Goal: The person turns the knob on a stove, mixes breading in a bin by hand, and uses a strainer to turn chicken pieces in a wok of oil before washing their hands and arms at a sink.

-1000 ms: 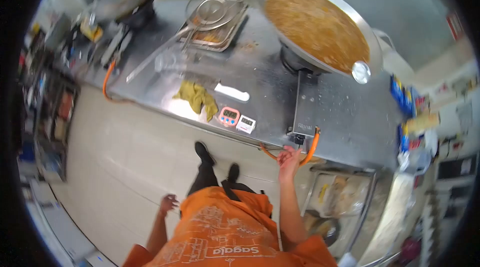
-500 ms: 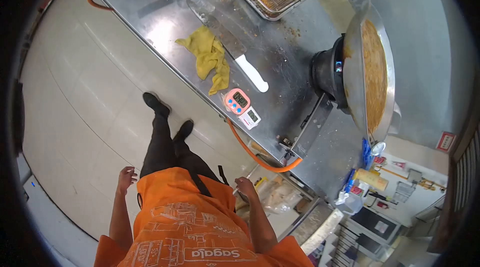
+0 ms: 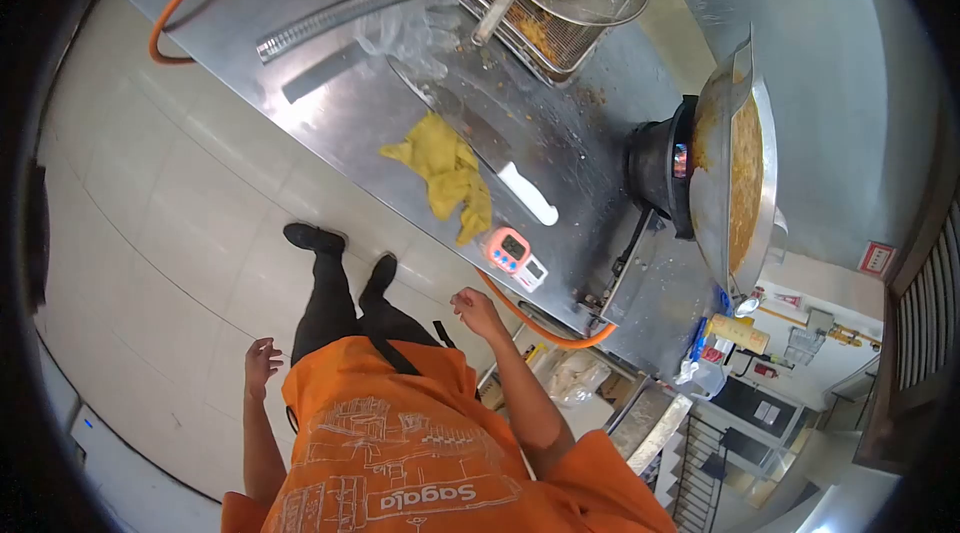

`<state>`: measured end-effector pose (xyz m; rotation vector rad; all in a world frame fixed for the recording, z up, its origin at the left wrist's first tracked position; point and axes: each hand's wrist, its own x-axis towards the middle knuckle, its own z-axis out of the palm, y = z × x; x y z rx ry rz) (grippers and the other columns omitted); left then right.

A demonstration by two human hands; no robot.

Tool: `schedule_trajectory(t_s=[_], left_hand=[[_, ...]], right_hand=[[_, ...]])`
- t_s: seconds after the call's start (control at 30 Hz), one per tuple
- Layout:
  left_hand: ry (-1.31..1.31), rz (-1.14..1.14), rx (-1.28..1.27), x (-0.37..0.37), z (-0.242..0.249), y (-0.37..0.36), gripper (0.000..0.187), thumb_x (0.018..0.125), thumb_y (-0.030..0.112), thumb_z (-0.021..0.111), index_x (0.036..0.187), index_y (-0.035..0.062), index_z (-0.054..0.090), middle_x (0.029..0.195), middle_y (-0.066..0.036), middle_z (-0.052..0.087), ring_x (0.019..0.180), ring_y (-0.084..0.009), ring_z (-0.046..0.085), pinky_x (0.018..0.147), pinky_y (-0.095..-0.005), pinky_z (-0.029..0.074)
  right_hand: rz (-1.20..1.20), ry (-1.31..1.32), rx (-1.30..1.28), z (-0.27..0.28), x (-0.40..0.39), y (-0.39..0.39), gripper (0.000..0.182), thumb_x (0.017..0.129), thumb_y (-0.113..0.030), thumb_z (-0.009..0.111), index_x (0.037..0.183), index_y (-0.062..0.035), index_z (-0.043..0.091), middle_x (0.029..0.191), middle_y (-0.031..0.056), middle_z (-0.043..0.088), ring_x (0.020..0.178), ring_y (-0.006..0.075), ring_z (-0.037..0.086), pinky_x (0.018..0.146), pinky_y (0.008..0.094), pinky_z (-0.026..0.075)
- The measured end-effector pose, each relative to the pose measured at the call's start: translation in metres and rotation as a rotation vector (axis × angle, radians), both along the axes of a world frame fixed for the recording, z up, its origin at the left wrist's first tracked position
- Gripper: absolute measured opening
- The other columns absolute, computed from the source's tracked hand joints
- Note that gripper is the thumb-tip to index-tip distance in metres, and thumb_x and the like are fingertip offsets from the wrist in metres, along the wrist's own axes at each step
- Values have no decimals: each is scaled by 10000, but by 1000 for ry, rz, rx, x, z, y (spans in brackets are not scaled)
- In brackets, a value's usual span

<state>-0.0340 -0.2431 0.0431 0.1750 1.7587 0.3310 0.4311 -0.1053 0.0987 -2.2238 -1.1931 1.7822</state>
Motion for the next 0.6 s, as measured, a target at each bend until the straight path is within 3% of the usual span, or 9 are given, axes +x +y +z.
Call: schedule_trajectory(t_s=[0.23, 0.33, 0.37, 0.4, 0.47, 0.57, 0.6], left_hand=[[10, 73, 122, -76, 31, 69, 352, 928, 363, 479, 1174, 115, 522, 960, -81, 628, 739, -142, 593, 712, -323, 460], [68, 143, 165, -104, 42, 71, 324, 927, 320, 487, 1167, 106, 525, 941, -82, 638, 731, -144, 600, 656, -292, 460], [61, 200, 200, -118, 30, 57, 319, 929, 314, 477, 1170, 110, 525, 949, -92, 637, 716, -147, 602, 644, -283, 463], [3, 265, 280, -131, 21, 41, 312, 930, 297, 465, 1171, 107, 524, 930, -94, 638, 688, -148, 602, 622, -265, 463], [55, 401, 267, -139, 25, 24, 294, 927, 245, 443, 1144, 66, 531, 860, -81, 633, 662, -143, 600, 566, -241, 451], [92, 594, 247, -143, 18, -17, 234, 919, 165, 450, 1102, 49, 539, 816, -76, 624, 588, -127, 581, 495, -231, 443], [130, 597, 252, -139, 26, -29, 225, 927, 176, 445, 1079, 40, 541, 814, -74, 633, 599, -130, 600, 489, -226, 449]], right_hand=[[169, -42, 115, -31, -67, 68, 265, 838, -278, 575, 848, -15, 601, 673, 79, 608, 621, 185, 586, 606, 328, 461], [254, -84, 155, -15, -108, 103, 304, 830, -305, 544, 831, -8, 605, 676, 107, 611, 626, 213, 592, 610, 351, 459], [331, -71, 198, -36, -110, 107, 317, 826, -313, 516, 806, -9, 603, 674, 141, 599, 632, 252, 591, 607, 375, 454], [503, -200, 133, -25, -123, 121, 305, 853, -370, 530, 883, -90, 646, 700, 40, 644, 635, 158, 611, 604, 308, 467], [628, -226, 291, -51, -141, 135, 310, 842, -371, 510, 783, -92, 632, 625, 48, 623, 576, 177, 598, 544, 343, 432], [700, -100, 253, -94, -168, 170, 332, 875, -315, 480, 677, -66, 576, 539, 55, 550, 496, 172, 536, 491, 345, 408], [522, 40, 55, -128, -172, 177, 325, 907, -295, 462, 718, -57, 578, 552, 43, 548, 489, 150, 527, 462, 314, 402]])
